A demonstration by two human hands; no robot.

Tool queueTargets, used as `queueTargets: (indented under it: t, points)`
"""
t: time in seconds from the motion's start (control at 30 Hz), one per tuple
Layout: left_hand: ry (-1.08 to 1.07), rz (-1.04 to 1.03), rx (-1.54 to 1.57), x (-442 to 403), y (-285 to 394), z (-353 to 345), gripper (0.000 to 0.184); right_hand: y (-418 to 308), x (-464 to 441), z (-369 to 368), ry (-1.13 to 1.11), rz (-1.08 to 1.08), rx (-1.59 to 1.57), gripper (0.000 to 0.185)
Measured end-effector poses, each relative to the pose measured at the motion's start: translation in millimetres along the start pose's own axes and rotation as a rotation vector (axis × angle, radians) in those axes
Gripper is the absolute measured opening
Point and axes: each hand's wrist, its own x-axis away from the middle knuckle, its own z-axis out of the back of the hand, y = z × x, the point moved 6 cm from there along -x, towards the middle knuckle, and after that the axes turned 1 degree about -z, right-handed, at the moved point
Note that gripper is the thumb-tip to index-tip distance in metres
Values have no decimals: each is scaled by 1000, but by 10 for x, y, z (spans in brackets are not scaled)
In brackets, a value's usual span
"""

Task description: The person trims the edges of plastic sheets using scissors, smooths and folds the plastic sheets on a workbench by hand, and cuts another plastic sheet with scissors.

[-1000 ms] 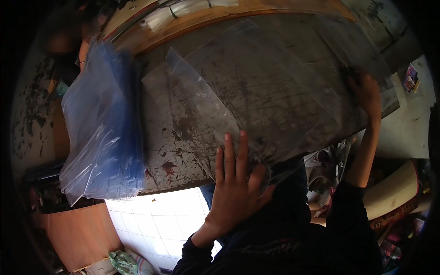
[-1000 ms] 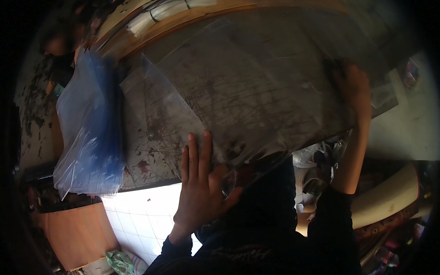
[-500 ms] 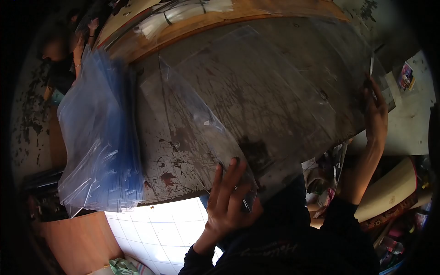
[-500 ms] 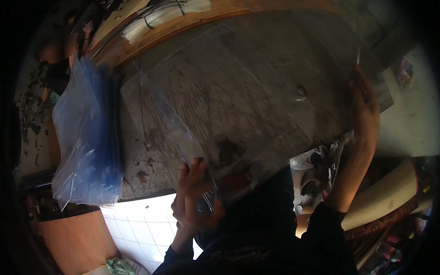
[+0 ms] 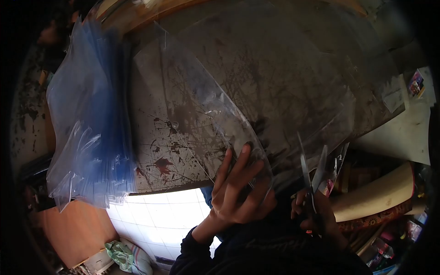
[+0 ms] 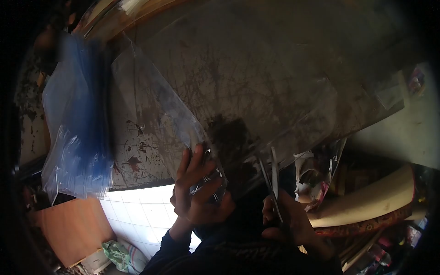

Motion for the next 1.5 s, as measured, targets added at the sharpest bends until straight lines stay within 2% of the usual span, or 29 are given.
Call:
queueTargets:
  t: [0.03,0.07,0.1,0.2,0.33,0.43,0.47,0.5,0.9,1.03,1.2,1.3,1.37,1.4,1.5]
  points:
    - [-1,-1,0,-5,2,0,22,12,-10,-54,3,-93,-50,43]
    - [3,2,-7,-9,3,1,20,31,-22,-63,3,-92,-50,43]
    - [9,7,-15,-21,8,-4,18,122,-27,-68,-28,-205,0,43]
    - [3,3,-20,-23,13,-2,17,105,-43,-167,-43,-297,103,42]
    - [-45,-31,-39,-40,38,-9,24,-37,-91,-220,-22,-174,220,41]
    - [-47,-33,-64,-40,42,-15,21,-93,-123,-230,-1,-129,262,40]
    - [-34,-16,-71,-45,38,-16,15,-101,-129,-222,15,-118,279,40]
    - [-21,3,-79,-48,33,-11,10,-102,-129,-223,15,-120,279,40]
    - [-33,10,-93,-54,26,-8,6,-202,-166,-258,67,-59,416,43]
    - [-34,1,-108,-56,29,-9,6,-144,-152,-231,171,-144,338,42]
    - [-37,0,-115,-45,31,-21,7,-133,-131,-218,120,-66,417,42]
    - [-21,0,-98,-49,34,-21,8,-93,-120,-191,195,-167,468,39]
    - [-32,-18,-90,-39,31,-20,13,-140,-132,-180,229,-28,451,37]
    - [-43,-37,-81,-35,34,-24,18,-125,-130,-168,227,-28,452,37]
    - [-36,-31,-75,-24,17,-36,19,-91,-132,-125,214,-45,379,37]
